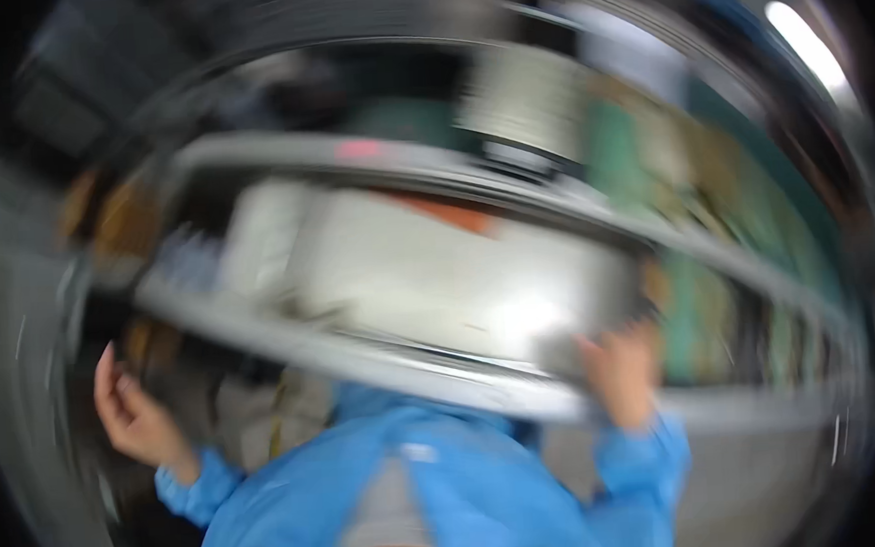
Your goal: Assembling and inspecting electronic components on circuit boards at a manual assembly station.
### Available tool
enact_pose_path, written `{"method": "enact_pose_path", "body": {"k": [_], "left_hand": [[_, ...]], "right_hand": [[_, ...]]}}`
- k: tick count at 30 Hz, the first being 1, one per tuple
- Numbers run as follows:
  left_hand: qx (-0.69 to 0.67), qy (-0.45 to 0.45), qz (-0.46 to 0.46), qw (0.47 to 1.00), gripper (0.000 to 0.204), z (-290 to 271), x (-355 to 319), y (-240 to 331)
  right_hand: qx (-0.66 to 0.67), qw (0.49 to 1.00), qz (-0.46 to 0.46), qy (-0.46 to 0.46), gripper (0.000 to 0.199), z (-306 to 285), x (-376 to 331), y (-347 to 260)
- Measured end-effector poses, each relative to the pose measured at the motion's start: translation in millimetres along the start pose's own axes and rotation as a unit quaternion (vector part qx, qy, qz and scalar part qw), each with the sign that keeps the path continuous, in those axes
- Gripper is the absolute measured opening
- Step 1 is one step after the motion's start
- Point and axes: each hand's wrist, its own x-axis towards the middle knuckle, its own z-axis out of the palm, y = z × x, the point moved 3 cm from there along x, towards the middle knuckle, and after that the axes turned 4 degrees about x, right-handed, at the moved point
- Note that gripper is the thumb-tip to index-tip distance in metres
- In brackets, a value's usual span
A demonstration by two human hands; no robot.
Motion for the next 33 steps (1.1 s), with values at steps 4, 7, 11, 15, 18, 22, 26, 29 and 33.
{"method": "enact_pose_path", "body": {"k": [4, 7, 11, 15, 18, 22, 26, 29, 33], "left_hand": [[0.282, 0.229, 0.004, 0.932, 0.031, -137.8, -40.9, 15.9], [0.579, 0.325, -0.032, 0.747, 0.044, -265.7, -71.9, 36.0], [0.505, 0.338, -0.443, 0.659, 0.076, -443.4, -190.8, -32.6], [0.401, 0.401, -0.557, 0.606, 0.083, -474.8, -228.0, -127.0], [0.189, 0.432, -0.484, 0.737, 0.049, -512.8, -262.6, -159.4], [0.06, 0.454, -0.488, 0.743, 0.024, -450.8, -201.5, -95.2], [-0.051, 0.552, -0.341, 0.759, 0.047, -423.6, -163.4, -41.8], [-0.122, 0.546, -0.3, 0.772, 0.079, -378.6, -128.3, 14.6], [-0.226, 0.464, -0.219, 0.828, 0.086, -283.3, -96.2, 42.2]], "right_hand": [[0.017, 0.996, 0.075, -0.044, 0.033, 11.1, -21.1, 172.2], [-0.181, 0.983, -0.038, -0.018, 0.044, -27.8, -27.6, 95.8], [0.08, 0.954, -0.261, 0.124, 0.041, -65.7, 37.5, 53.6], [0.156, 0.932, -0.322, 0.053, 0.037, -111.6, 39.1, -30.1], [0.129, 0.942, -0.309, -0.016, 0.036, -119.3, 39.1, -55.0], [0.165, 0.936, -0.31, -0.014, 0.032, -114.2, 32.9, -40.0], [0.146, 0.935, -0.322, -0.029, 0.032, -133.9, 33.9, -51.6], [0.216, 0.91, -0.347, -0.068, 0.033, -150.4, 31.4, -66.9], [0.457, 0.772, -0.392, -0.206, 0.048, -140.9, 22.4, -122.5]]}}
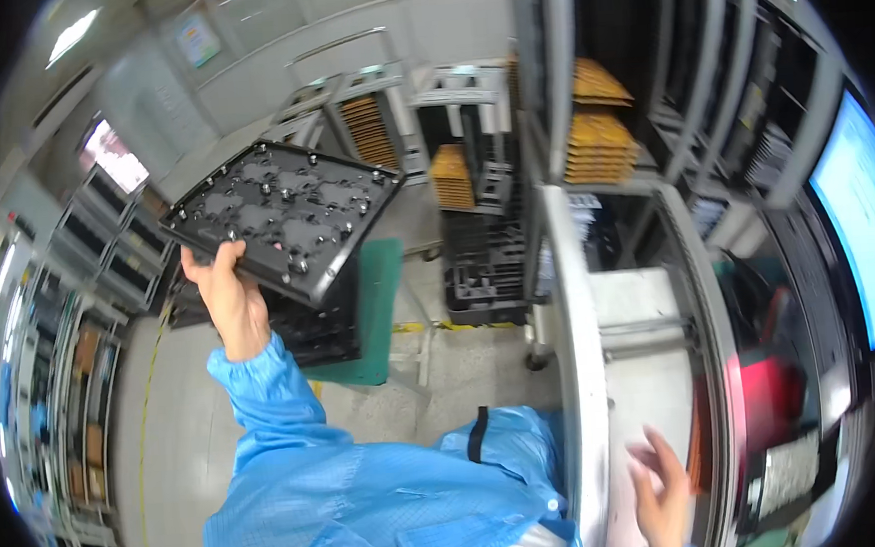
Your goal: Assembling and inspecting electronic components on circuit boards at a manual assembly station.
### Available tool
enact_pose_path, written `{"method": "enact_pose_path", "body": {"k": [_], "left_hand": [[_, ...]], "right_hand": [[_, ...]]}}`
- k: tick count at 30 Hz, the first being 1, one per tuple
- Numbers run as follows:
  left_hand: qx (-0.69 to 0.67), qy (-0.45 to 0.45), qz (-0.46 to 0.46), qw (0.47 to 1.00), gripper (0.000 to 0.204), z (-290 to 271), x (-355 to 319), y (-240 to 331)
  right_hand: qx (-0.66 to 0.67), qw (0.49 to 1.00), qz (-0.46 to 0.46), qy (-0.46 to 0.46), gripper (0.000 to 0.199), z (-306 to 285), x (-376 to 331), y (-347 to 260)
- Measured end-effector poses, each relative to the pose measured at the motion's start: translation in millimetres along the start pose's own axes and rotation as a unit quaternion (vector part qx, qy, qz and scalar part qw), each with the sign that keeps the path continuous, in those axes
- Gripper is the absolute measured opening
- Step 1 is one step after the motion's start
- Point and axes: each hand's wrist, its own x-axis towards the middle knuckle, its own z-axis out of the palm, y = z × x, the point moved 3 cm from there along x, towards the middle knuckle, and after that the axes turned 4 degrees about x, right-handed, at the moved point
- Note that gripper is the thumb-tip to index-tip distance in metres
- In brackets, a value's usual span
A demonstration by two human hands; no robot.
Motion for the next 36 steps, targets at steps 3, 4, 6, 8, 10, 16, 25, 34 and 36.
{"method": "enact_pose_path", "body": {"k": [3, 4, 6, 8, 10, 16, 25, 34, 36], "left_hand": [[-0.096, -0.156, -0.09, 0.979, 0.082, 51.8, -52.0, -43.0], [-0.14, -0.187, -0.135, 0.963, 0.079, 69.7, -75.5, -58.9], [-0.182, -0.256, -0.214, 0.925, 0.079, 100.9, -118.5, -91.6], [-0.195, -0.31, -0.292, 0.883, 0.074, 128.7, -171.8, -114.0], [-0.235, -0.4, -0.342, 0.817, 0.074, 152.8, -222.6, -130.4], [-0.028, -0.499, -0.296, 0.814, 0.096, 225.3, -289.0, -175.2], [-0.155, -0.719, -0.36, 0.574, 0.082, 291.2, -390.7, -214.0], [-0.162, -0.751, -0.338, 0.543, 0.059, 317.9, -375.0, -190.9], [-0.195, -0.757, -0.391, 0.486, 0.057, 315.0, -353.1, -191.2]], "right_hand": [[0.245, 0.963, -0.022, -0.107, 0.061, 42.5, 47.7, -21.6], [0.293, 0.948, -0.049, -0.11, 0.064, 57.3, 68.1, -21.3], [0.394, 0.916, 0.003, -0.071, 0.073, 74.9, 97.8, -43.9], [0.598, 0.8, 0.018, -0.052, 0.07, 76.6, 122.2, -35.7], [0.616, 0.783, -0.075, 0.036, 0.066, 60.9, 131.1, -29.9], [0.45, 0.837, -0.148, 0.275, 0.079, -45.8, 58.4, 33.8], [-0.16, 0.949, -0.177, 0.205, 0.066, -93.3, -24.8, 23.6], [0.178, 0.935, -0.065, 0.3, 0.086, -122.2, -39.9, 42.0], [0.265, 0.924, -0.108, 0.253, 0.085, -137.2, -30.8, 13.9]]}}
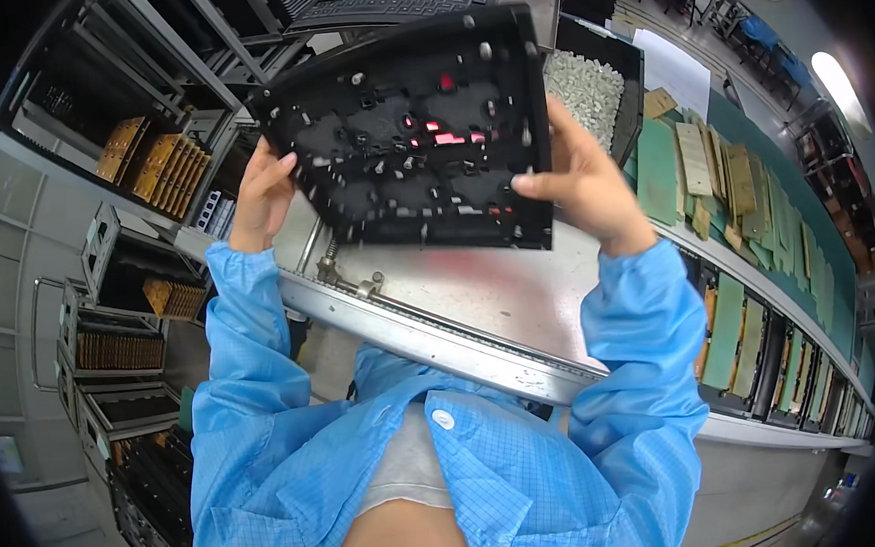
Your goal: Assembling and inspecting electronic components on circuit boards at a manual assembly station.
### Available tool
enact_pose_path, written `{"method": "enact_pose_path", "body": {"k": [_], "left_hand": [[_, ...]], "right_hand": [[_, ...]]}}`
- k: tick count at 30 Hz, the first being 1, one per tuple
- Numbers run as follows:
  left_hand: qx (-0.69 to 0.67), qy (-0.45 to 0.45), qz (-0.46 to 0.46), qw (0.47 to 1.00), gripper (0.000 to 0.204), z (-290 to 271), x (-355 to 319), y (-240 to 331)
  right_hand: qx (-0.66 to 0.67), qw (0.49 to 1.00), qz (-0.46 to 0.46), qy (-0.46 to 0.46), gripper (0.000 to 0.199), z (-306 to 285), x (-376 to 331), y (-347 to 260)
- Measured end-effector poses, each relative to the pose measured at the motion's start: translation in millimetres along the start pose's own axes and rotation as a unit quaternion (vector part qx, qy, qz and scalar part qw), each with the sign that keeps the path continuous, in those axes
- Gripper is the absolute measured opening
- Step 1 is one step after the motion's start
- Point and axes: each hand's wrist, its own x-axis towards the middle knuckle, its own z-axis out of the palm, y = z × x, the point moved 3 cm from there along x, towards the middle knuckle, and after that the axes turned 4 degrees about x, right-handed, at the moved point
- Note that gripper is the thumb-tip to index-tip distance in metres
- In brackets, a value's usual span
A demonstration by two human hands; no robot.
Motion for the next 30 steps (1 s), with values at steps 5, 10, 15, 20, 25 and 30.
{"method": "enact_pose_path", "body": {"k": [5, 10, 15, 20, 25, 30], "left_hand": [[-0.199, 0.142, -0.154, 0.957, 0.046, 8.9, -46.4, -3.1], [-0.289, 0.166, -0.016, 0.943, 0.047, 9.3, -114.9, 5.6], [-0.25, 0.243, 0.093, 0.933, 0.059, 65.0, -127.4, 15.6], [-0.183, 0.218, 0.19, 0.94, 0.066, 122.3, -120.3, 10.4], [-0.049, 0.102, 0.152, 0.982, 0.063, 69.1, -131.7, -20.6], [-0.288, -0.065, -0.086, 0.952, 0.093, -16.4, -69.9, 26.4]], "right_hand": [[0.385, 0.913, 0.078, -0.106, 0.066, -1.3, 25.3, -9.4], [0.218, 0.964, 0.153, -0.002, 0.078, 31.7, -38.6, 102.7], [0.282, 0.935, 0.076, -0.201, 0.11, 151.6, -77.3, 100.0], [0.337, 0.937, -0.09, 0.007, 0.097, 201.3, -37.9, 99.7], [0.378, 0.914, -0.048, 0.141, 0.062, 134.6, -46.9, 53.0], [0.265, 0.952, 0.04, 0.146, 0.063, 45.2, -80.3, 38.0]]}}
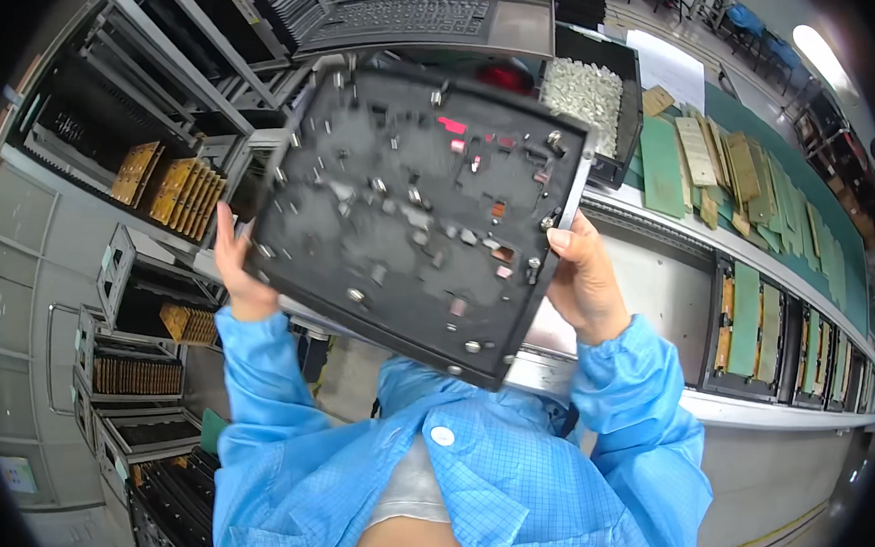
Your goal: Assembling and inspecting electronic components on circuit boards at a manual assembly station.
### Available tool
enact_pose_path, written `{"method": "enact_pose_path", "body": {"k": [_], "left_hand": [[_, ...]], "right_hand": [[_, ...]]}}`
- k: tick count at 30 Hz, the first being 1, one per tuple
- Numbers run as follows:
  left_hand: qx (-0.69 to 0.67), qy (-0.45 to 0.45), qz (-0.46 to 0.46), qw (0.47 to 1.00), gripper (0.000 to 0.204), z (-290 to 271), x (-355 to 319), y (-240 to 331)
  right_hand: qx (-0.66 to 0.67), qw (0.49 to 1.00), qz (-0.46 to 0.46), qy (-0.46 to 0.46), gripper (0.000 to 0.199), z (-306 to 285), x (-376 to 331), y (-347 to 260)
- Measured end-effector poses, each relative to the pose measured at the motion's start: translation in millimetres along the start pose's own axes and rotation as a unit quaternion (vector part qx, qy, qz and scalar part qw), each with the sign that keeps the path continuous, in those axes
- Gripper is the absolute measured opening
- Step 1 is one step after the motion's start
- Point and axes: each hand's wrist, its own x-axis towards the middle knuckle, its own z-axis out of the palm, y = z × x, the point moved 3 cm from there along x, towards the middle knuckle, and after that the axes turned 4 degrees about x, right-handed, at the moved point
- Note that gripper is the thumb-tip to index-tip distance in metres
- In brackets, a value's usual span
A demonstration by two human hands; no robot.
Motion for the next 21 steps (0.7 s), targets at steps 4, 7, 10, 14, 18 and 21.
{"method": "enact_pose_path", "body": {"k": [4, 7, 10, 14, 18, 21], "left_hand": [[0.034, 0.058, -0.247, 0.967, 0.095, -16.5, 18.9, -33.5], [-0.004, 0.103, -0.329, 0.939, 0.076, -12.2, 16.1, -69.7], [0.072, 0.126, -0.347, 0.927, 0.07, -13.8, 24.5, -97.1], [0.124, 0.132, -0.361, 0.915, 0.068, -23.2, 45.1, -105.6], [0.117, 0.095, -0.391, 0.908, 0.069, -49.8, 71.5, -113.9], [0.211, 0.143, -0.378, 0.89, 0.07, -48.5, 65.1, -111.9]], "right_hand": [[-0.055, 0.993, 0.103, 0.034, 0.064, -53.5, -22.6, 8.6], [0.01, 0.99, 0.132, 0.046, 0.062, -69.2, -36.0, 9.9], [-0.014, 0.979, 0.174, 0.106, 0.063, -85.8, -35.8, 9.6], [-0.004, 0.972, 0.195, 0.131, 0.06, -101.8, -22.2, 10.9], [0.012, 0.969, 0.202, 0.142, 0.056, -122.7, -2.9, 16.1], [0.019, 0.968, 0.202, 0.149, 0.053, -130.3, 9.2, 25.7]]}}
